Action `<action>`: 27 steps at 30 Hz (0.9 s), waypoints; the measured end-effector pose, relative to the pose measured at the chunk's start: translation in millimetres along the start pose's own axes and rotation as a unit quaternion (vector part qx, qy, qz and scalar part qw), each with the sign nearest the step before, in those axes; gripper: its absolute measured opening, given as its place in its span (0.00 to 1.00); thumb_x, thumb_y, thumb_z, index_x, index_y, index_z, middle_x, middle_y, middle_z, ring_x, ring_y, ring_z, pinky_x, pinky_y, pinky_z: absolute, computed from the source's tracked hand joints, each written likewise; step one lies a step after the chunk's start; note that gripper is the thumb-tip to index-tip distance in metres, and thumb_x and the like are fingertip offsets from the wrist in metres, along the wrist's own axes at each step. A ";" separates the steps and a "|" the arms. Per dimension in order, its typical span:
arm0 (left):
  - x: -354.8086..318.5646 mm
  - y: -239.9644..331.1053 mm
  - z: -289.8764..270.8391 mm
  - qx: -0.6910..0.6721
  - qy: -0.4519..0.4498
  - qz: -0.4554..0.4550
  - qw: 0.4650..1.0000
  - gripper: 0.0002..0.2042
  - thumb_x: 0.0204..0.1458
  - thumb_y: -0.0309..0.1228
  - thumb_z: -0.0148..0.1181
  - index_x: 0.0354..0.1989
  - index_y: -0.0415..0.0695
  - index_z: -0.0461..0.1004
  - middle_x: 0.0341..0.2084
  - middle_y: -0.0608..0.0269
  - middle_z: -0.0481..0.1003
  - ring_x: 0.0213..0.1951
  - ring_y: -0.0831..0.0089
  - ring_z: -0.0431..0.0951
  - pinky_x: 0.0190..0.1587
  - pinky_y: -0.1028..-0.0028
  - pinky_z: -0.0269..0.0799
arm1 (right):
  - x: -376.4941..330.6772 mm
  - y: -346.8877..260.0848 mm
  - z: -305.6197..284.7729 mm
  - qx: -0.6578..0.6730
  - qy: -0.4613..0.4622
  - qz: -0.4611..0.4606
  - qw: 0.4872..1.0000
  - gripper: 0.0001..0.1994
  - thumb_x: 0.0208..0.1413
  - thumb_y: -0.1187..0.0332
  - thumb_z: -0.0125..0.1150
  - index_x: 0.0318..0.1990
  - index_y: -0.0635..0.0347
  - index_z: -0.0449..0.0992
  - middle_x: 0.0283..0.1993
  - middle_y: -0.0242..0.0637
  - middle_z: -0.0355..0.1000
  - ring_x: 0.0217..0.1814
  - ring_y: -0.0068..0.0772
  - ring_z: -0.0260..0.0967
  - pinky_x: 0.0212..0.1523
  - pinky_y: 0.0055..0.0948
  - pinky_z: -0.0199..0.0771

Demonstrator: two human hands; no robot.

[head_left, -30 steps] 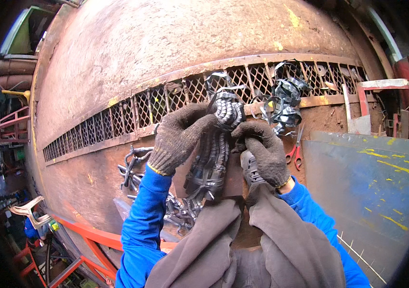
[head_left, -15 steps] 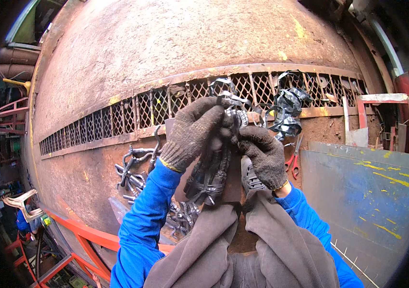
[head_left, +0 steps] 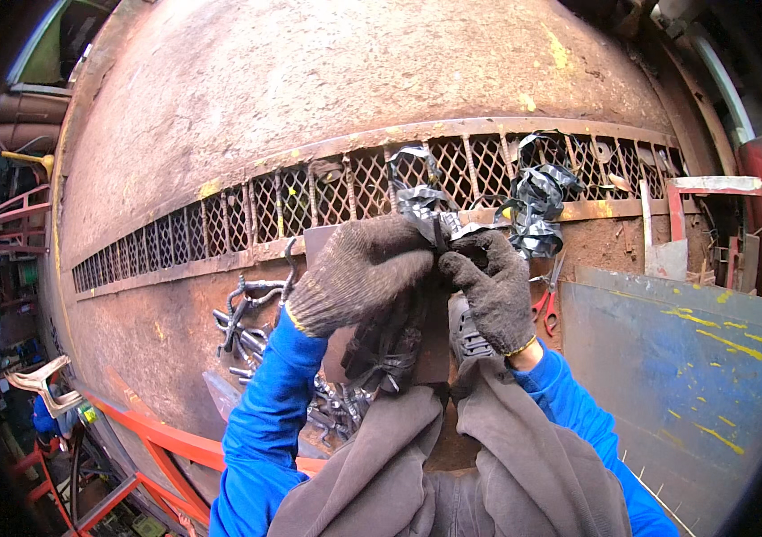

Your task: The person gathers several curved metal rods on a metal plate, aligns them, and uses a strap and scissors to bundle them together. The person then picks up the bundled rods and places them on the plate.

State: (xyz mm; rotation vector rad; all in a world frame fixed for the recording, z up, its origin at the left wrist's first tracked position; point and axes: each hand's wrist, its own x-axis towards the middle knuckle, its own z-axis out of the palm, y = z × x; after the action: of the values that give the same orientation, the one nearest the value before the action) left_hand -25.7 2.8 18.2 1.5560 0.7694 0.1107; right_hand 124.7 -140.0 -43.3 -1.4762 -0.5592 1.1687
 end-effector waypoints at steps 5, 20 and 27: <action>2.6 -7.2 2.9 0.008 -0.001 0.061 0.998 0.09 0.55 0.29 0.70 0.40 0.37 0.84 0.38 0.64 0.82 0.40 0.80 0.78 0.46 0.74 0.77 | 3.7 3.8 1.7 0.024 0.002 -0.009 1.000 0.13 0.58 0.73 0.71 0.49 0.64 0.78 0.44 0.36 0.80 0.47 0.25 0.76 0.51 0.29 0.77; 9.5 -12.4 26.3 0.076 0.266 0.075 0.958 0.14 0.49 0.28 0.75 0.43 0.40 0.82 0.39 0.63 0.82 0.38 0.77 0.81 0.42 0.76 0.79 | -8.2 25.6 1.7 -0.074 0.012 -0.221 0.972 0.11 0.56 0.80 0.69 0.46 0.61 0.80 0.44 0.35 0.79 0.49 0.28 0.77 0.51 0.29 0.78; 4.0 -12.0 20.2 0.141 0.166 0.139 0.966 0.08 0.51 0.29 0.72 0.37 0.38 0.85 0.37 0.53 0.82 0.45 0.66 0.82 0.47 0.68 0.77 | -8.1 23.5 4.1 0.013 0.014 -0.176 0.984 0.10 0.57 0.76 0.71 0.45 0.61 0.78 0.43 0.34 0.80 0.46 0.25 0.77 0.50 0.27 0.78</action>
State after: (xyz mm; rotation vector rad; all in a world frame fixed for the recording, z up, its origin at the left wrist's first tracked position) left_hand -17.3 -13.0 2.5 1.9407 0.8499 0.4982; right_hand 111.9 -151.2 -61.8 -1.3047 -0.7485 0.8723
